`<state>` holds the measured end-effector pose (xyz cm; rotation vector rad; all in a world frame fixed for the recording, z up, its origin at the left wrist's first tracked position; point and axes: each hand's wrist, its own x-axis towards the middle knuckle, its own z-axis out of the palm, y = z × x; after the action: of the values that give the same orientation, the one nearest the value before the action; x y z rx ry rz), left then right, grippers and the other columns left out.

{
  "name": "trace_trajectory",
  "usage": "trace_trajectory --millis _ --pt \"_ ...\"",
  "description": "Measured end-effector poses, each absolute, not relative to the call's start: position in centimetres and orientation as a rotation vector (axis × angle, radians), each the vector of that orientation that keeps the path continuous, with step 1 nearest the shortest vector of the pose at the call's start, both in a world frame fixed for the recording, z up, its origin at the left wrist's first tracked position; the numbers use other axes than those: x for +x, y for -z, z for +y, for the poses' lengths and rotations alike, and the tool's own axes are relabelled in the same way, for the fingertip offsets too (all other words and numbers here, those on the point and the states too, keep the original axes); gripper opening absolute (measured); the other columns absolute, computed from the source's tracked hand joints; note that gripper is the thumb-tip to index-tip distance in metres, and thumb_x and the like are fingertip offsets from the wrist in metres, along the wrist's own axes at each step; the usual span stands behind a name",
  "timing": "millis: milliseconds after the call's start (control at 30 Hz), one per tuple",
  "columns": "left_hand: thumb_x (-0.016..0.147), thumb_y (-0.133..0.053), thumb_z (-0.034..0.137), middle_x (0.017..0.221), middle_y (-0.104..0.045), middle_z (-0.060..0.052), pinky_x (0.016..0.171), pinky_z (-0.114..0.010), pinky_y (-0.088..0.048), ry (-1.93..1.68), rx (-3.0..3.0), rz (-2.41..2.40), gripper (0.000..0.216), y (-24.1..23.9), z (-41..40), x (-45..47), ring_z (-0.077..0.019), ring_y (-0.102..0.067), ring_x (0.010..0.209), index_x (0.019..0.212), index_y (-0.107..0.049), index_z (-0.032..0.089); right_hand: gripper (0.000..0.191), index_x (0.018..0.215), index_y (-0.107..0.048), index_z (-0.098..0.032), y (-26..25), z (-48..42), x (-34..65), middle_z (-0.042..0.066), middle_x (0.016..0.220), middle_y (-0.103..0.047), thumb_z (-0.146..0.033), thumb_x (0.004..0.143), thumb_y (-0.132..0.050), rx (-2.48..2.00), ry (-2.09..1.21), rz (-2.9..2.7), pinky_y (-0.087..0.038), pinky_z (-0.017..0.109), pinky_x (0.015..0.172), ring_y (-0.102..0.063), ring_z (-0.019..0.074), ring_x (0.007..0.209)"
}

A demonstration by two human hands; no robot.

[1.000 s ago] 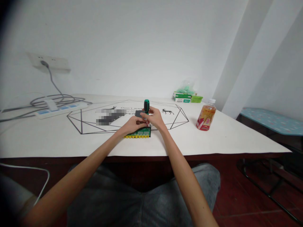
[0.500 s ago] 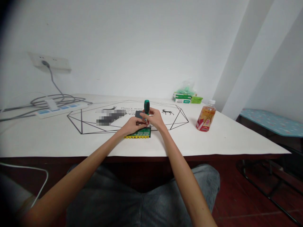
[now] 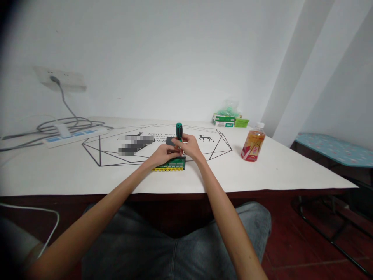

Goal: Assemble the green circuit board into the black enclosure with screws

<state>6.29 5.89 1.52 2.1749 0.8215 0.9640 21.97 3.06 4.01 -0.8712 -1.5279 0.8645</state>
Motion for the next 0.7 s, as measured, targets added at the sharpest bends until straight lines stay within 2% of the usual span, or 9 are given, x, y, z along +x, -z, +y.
trace_trajectory --millis 167,367,700 --pt "0.075 -0.070 0.028 0.080 -0.077 -0.006 0.078 -0.032 -0.052 -0.985 2.152 0.833 0.016 -1.37 5.96 6.29 -0.0190 -0.068 0.076 0.079 -0.078 0.015 0.038 0.080 -0.064 -0.017 -4.05 3.19 21.98 -0.002 0.058 -0.060 -0.050 0.069 -0.077 -0.901 -0.859 -1.526 -0.037 0.021 0.036 -0.048 0.0077 0.040" --pt "0.080 -0.066 0.029 0.086 -0.077 -0.008 0.082 -0.033 -0.052 -0.908 2.197 0.734 0.019 -1.25 6.17 6.25 -0.0192 -0.068 0.081 0.083 -0.077 0.013 0.034 0.081 -0.064 -0.016 -4.26 2.87 21.91 -0.002 0.057 -0.059 -0.045 0.069 -0.078 -0.922 -0.861 -1.534 -0.036 0.020 0.037 -0.047 0.0077 0.041" --pt "0.077 -0.070 0.033 0.080 -0.076 -0.006 0.074 -0.030 -0.052 -0.988 2.166 0.808 0.021 -1.25 5.95 6.29 -0.0191 -0.067 0.075 0.081 -0.077 0.014 0.037 0.078 -0.063 -0.017 -4.13 2.94 21.95 -0.002 0.056 -0.058 -0.049 0.068 -0.078 -0.906 -0.853 -1.539 -0.034 0.020 0.036 -0.049 0.0084 0.042"
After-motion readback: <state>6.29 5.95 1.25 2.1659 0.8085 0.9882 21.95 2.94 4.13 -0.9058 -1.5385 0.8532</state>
